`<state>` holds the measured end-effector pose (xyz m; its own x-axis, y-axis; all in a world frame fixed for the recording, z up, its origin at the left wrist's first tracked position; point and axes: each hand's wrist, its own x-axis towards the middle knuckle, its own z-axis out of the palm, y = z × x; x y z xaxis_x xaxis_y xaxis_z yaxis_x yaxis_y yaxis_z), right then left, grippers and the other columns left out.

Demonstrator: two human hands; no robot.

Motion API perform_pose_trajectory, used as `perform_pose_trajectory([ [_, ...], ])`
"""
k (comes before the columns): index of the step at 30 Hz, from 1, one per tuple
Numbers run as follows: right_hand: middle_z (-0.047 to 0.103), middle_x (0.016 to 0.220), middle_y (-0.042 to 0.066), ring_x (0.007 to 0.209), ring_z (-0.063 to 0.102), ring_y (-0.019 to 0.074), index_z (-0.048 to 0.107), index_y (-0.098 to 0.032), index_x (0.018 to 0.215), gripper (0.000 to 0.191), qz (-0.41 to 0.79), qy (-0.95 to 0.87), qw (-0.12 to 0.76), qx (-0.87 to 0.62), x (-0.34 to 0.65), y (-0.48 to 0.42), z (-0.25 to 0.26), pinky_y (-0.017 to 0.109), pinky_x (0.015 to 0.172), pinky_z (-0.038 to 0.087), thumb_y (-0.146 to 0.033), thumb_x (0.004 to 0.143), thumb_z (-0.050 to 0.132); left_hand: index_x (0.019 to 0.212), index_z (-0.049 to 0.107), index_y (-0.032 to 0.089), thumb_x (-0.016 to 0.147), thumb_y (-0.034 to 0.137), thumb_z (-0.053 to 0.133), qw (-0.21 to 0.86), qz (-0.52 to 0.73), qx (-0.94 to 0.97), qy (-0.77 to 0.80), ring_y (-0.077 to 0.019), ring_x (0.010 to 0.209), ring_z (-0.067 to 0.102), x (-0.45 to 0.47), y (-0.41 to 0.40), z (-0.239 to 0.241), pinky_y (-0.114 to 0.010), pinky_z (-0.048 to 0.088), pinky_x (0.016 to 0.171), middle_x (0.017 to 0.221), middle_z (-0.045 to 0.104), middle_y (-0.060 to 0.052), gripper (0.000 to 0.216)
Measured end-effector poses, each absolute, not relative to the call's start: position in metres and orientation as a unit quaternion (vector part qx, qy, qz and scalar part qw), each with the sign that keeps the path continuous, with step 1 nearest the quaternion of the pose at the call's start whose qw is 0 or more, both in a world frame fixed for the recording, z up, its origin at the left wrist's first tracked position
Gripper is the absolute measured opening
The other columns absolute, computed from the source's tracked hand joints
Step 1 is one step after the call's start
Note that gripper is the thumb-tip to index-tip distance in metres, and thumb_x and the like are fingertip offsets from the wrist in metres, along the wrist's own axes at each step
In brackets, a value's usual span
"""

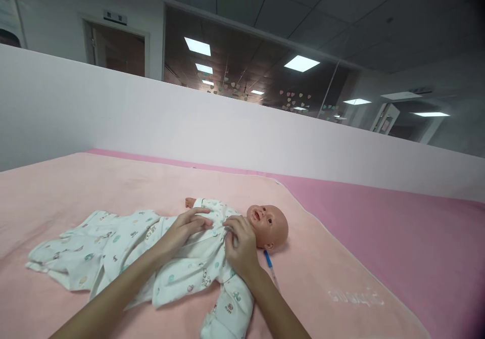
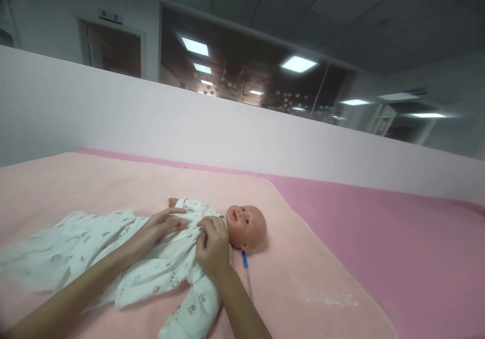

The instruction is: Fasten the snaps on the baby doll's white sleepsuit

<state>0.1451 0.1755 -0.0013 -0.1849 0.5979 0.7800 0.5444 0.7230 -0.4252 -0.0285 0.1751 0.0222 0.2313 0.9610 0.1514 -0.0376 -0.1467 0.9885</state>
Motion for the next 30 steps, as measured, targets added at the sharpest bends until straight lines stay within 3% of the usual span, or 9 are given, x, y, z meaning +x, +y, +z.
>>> perform_pose_trajectory([
  [4, 0.057, 0.083, 0.003, 0.083, 0.048, 0.0183, 0.056, -0.019, 0.081, 0.026, -0.007, -0.820, 0.451, -0.353, 0.139, 0.169, 0.003, 0.034, 0.075, 0.037, -0.003, 0.066, 0.043, 0.101, 0.052, 0.020, 0.079, 0.036, 0.046, 0.438, 0.460, 0.636, 0.439, -0.0163, 0.086, 0.057, -0.042, 0.166, 0.022, -0.029, 0.042, 0.082, 0.084, 0.063, -0.002, 0.028],
  [8, 0.055, 0.080, 0.002, 0.080, 0.047, 0.0174, 0.054, -0.019, 0.078, 0.020, 0.010, -0.794, 0.460, -0.397, 0.139, 0.169, 0.004, 0.032, 0.073, 0.036, -0.006, 0.064, 0.045, 0.104, 0.054, 0.024, 0.078, 0.043, 0.048, 0.293, 0.398, 0.746, 0.446, -0.0188, 0.091, 0.054, -0.031, 0.152, 0.022, -0.030, 0.043, 0.079, 0.100, 0.060, -0.004, 0.033],
  [12, 0.054, 0.081, 0.002, 0.081, 0.047, 0.0173, 0.054, -0.019, 0.080, 0.023, 0.041, -0.787, 0.468, -0.399, 0.142, 0.171, 0.004, 0.032, 0.075, 0.035, -0.008, 0.064, 0.044, 0.104, 0.055, 0.025, 0.078, 0.044, 0.048, 0.153, 0.360, 0.799, 0.457, -0.0209, 0.095, 0.050, -0.021, 0.144, 0.018, -0.034, 0.039, 0.084, 0.103, 0.058, -0.004, 0.033],
  [18, 0.054, 0.080, 0.002, 0.080, 0.046, 0.0165, 0.055, -0.019, 0.078, 0.021, 0.088, -0.772, 0.480, -0.408, 0.144, 0.173, 0.003, 0.031, 0.074, 0.035, -0.009, 0.074, 0.037, 0.109, 0.051, 0.028, 0.073, 0.050, 0.052, 0.115, 0.342, 0.803, 0.474, -0.0220, 0.096, 0.050, -0.018, 0.144, 0.014, -0.036, 0.038, 0.083, 0.105, 0.057, -0.003, 0.042],
  [21, 0.052, 0.075, 0.001, 0.076, 0.046, 0.0160, 0.051, -0.019, 0.072, 0.015, 0.065, -0.765, 0.482, -0.422, 0.142, 0.174, 0.002, 0.030, 0.072, 0.035, -0.008, 0.070, 0.041, 0.111, 0.052, 0.028, 0.073, 0.044, 0.053, 0.102, 0.343, 0.800, 0.480, -0.0222, 0.095, 0.049, -0.015, 0.144, 0.014, -0.035, 0.039, 0.082, 0.106, 0.056, -0.003, 0.041],
  [25, 0.052, 0.073, 0.000, 0.073, 0.047, 0.0148, 0.050, -0.019, 0.071, 0.015, 0.044, -0.759, 0.494, -0.421, 0.140, 0.176, 0.000, 0.028, 0.067, 0.036, -0.007, 0.067, 0.043, 0.104, 0.057, 0.025, 0.079, 0.032, 0.043, 0.108, 0.343, 0.792, 0.494, -0.0212, 0.092, 0.050, -0.011, 0.146, 0.016, -0.034, 0.038, 0.081, 0.099, 0.058, -0.004, 0.030],
  [30, 0.055, 0.073, 0.000, 0.074, 0.049, 0.0150, 0.052, -0.020, 0.071, 0.012, 0.053, -0.758, 0.499, -0.416, 0.139, 0.178, -0.001, 0.028, 0.070, 0.037, -0.010, 0.071, 0.047, 0.093, 0.061, 0.024, 0.080, 0.034, 0.041, 0.102, 0.349, 0.774, 0.518, -0.0202, 0.085, 0.052, -0.006, 0.151, 0.018, -0.032, 0.038, 0.074, 0.091, 0.060, -0.004, 0.027],
])
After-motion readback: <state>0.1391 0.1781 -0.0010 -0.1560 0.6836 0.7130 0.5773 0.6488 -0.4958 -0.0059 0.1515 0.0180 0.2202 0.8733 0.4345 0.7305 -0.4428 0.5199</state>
